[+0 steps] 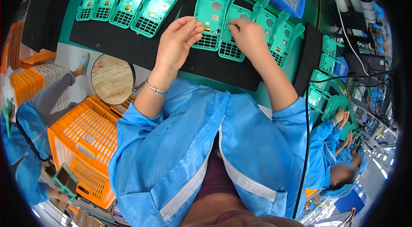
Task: Assembling electronic components into green plastic shells on a factory production line.
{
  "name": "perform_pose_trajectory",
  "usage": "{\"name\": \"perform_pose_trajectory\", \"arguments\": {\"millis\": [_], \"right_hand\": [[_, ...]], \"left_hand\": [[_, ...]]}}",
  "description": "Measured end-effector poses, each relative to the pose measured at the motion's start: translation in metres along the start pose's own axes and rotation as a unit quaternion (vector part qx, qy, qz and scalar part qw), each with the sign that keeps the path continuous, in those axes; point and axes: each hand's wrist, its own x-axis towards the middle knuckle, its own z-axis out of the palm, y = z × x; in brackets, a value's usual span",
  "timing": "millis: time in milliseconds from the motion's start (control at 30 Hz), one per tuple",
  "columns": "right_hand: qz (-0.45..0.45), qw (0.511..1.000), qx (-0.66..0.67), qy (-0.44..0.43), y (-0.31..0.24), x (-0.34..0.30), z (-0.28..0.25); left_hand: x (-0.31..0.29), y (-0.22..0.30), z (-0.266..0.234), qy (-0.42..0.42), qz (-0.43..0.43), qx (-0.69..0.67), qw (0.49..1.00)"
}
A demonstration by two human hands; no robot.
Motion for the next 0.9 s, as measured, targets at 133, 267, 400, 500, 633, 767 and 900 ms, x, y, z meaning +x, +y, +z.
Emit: {"name": "perform_pose_trajectory", "arguments": {"millis": [133, 267, 400, 500, 633, 767, 900], "right_hand": [[-0.080, 0.993, 0.017, 0.088, -0.007, -0.023, -0.001], [-0.096, 0.990, -0.036, 0.094, -0.014, -0.029, 0.003], [-0.093, 0.994, -0.012, 0.055, -0.007, -0.017, -0.006], [-0.076, 0.986, 0.132, 0.075, -0.023, -0.011, -0.018], [0.068, 0.879, 0.468, -0.059, -0.057, -0.006, -0.017], [0.076, 0.871, 0.483, -0.044, -0.070, -0.003, -0.016], [0.097, 0.879, 0.464, -0.053, -0.069, -0.001, -0.012]], "left_hand": [[0.003, -0.003, -0.009, -0.009, 0.007, -0.007, 1.000], [0.003, -0.002, -0.010, -0.024, -0.009, -0.056, 0.998], [0.001, 0.000, -0.006, -0.017, -0.031, -0.071, 0.997], [0.002, -0.007, -0.012, -0.031, -0.036, -0.097, 0.994], [0.002, -0.015, -0.011, -0.072, -0.041, -0.143, 0.986], [-0.001, -0.017, -0.009, -0.063, -0.033, -0.158, 0.985], [-0.003, -0.018, -0.012, -0.068, -0.037, -0.153, 0.985]]}}
